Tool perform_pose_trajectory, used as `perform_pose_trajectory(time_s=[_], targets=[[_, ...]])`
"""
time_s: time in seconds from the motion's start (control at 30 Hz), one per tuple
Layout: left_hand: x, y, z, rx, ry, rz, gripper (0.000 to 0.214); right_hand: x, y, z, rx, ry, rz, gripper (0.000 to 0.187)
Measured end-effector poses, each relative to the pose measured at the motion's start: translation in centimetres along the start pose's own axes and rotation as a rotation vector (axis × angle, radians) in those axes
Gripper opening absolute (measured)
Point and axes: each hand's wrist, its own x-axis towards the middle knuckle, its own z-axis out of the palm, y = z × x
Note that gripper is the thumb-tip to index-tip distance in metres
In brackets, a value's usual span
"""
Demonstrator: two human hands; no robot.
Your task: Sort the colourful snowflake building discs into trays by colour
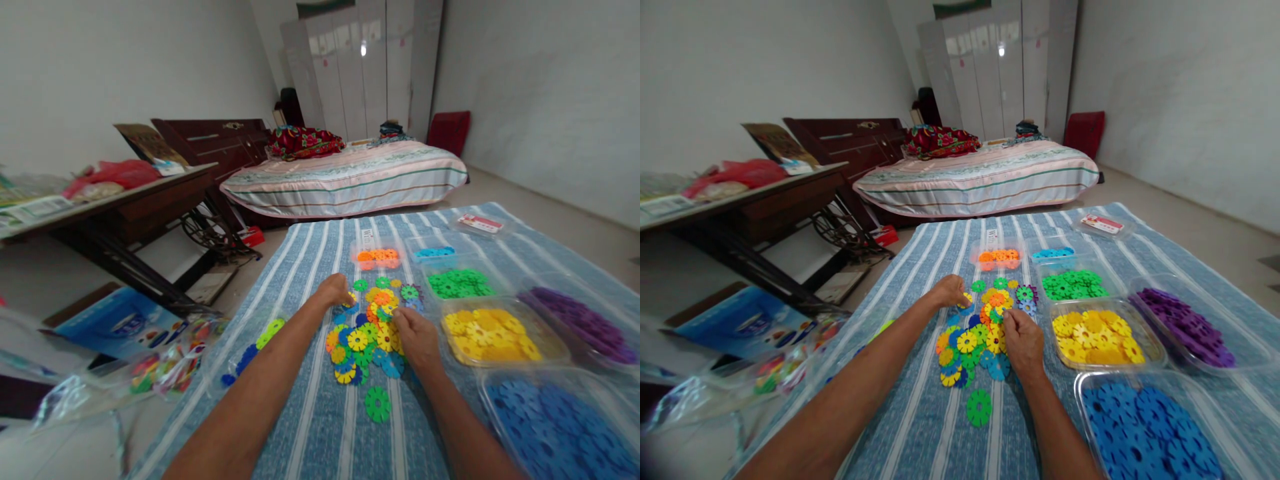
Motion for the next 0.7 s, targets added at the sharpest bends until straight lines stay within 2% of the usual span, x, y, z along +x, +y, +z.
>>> perform_pose_trajectory(time_s=[0.17,0.3,0.37,0.47,0.53,0.6,0.7], targets=[[-0.1,0.3,-0.8,-0.11,0.032,-0.007,0.013,0.0,0.1,0.1,0.008,0.004,-0.014,0.038],[-0.7,3.5,-1.2,-0.252,-0.009,0.055,0.007,0.1,0.1,0.1,0.0,0.006,0.004,0.038],[-1.4,6.1,-1.3,-0.367,-0.047,0.132,0.008,0.1,0.3,0.1,0.005,0.004,0.013,0.038],[-2.6,10.0,-1.6,-0.802,-0.224,0.416,0.014,0.0,0.5,0.1,0.055,0.005,0.032,0.038],[-3.0,11.6,-2.1,-0.955,-0.277,0.526,0.021,0.0,0.6,0.1,0.087,0.0,0.044,0.037],[-3.0,11.8,-2.7,-0.982,-0.204,0.529,0.022,0.0,0.5,0.1,0.093,-0.012,0.045,0.036],[-2.6,9.7,-3.3,-0.844,-0.027,0.428,0.011,0.0,0.2,0.0,0.07,-0.01,0.045,0.037]])
